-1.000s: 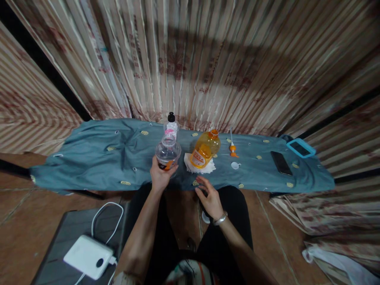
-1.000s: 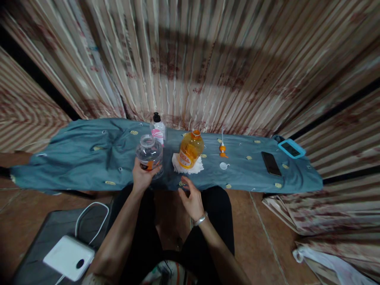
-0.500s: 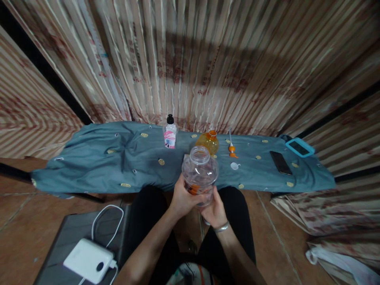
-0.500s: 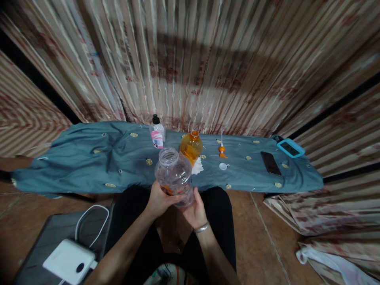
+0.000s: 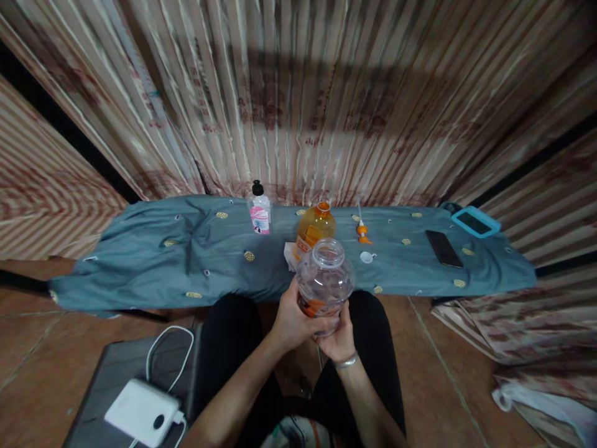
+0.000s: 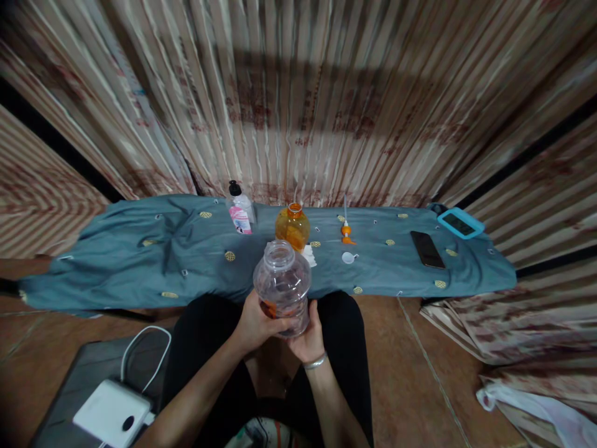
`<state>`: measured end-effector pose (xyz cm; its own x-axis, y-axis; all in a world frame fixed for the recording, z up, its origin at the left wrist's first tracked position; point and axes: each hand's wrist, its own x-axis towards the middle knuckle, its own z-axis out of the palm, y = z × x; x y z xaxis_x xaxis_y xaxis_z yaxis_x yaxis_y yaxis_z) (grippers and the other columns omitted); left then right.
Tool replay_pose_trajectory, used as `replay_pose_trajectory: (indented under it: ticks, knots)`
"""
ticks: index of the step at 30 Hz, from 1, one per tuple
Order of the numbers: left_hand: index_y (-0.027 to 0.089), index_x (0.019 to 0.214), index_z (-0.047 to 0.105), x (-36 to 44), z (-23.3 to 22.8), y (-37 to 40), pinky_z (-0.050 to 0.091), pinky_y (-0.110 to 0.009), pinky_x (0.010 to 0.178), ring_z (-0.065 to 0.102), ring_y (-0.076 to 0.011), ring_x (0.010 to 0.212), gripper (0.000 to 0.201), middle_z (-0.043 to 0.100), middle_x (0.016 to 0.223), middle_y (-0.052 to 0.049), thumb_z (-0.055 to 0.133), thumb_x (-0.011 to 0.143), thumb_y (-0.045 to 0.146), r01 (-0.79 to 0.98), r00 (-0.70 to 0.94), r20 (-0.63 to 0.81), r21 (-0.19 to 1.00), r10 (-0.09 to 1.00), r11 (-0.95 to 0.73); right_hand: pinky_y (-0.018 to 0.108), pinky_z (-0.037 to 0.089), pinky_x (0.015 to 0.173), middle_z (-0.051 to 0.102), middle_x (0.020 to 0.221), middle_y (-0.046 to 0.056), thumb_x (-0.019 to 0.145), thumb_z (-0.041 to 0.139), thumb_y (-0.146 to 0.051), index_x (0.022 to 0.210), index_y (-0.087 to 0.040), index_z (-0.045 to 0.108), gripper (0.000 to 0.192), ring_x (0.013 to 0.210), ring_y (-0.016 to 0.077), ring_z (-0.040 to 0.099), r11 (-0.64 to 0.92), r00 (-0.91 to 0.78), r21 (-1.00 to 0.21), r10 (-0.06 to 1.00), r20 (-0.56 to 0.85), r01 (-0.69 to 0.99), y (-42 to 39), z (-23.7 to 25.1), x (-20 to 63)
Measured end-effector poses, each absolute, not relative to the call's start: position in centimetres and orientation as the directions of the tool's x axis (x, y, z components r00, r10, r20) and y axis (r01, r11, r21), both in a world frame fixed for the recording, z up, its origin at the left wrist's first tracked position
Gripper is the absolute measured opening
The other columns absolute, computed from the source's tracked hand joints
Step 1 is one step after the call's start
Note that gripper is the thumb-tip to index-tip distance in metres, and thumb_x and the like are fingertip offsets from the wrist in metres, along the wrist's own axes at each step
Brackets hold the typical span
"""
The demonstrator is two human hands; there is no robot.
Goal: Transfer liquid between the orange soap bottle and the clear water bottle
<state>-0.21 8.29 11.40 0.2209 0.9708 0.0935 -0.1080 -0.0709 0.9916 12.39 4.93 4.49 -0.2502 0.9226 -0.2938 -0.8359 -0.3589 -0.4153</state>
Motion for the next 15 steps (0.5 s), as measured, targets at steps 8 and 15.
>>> replay_pose_trajectory:
  ticks: [8, 15]
  knots:
    - [0.017, 0.136, 0.05, 0.0, 11.4, 8.9, 0.046, -0.046, 0.109, 0.059, -0.033, 0.125, 0.09, 0.06, 0.137, -0.016, 0.079, 0.063, 0.061, -0.183, 0.386, 0.217, 0.971, 0.896, -0.156, 0.031, 0.064, 0.064, 0.087, 0.094, 0.003, 0.068, 0.083, -0.055, 0.095, -0.024, 0.079, 0.042, 0.084, 0.0223, 0.08, -0.267, -0.178, -0.364, 0.949, -0.26, -0.892, 4.2, 5.4, 12.9]
    - [0.025, 0.153, 0.019, -0.2, 9.2, 13.7, 0.016, -0.05, 0.126, 0.015, -0.0303, 0.155, 0.102, 0.018, 0.165, -0.014, 0.075, 0.073, 0.052, 0.03, -0.073, 0.319, 0.948, 0.945, -0.318, 0.032, 0.065, 0.064, 0.083, 0.108, 0.014, 0.067, 0.079, -0.063, 0.11, -0.018, 0.076, 0.062, 0.092, 0.0299, 0.078, -0.186, -0.098, -0.369, 0.965, -0.244, -0.91, 3.6, 8.7, 15.1]
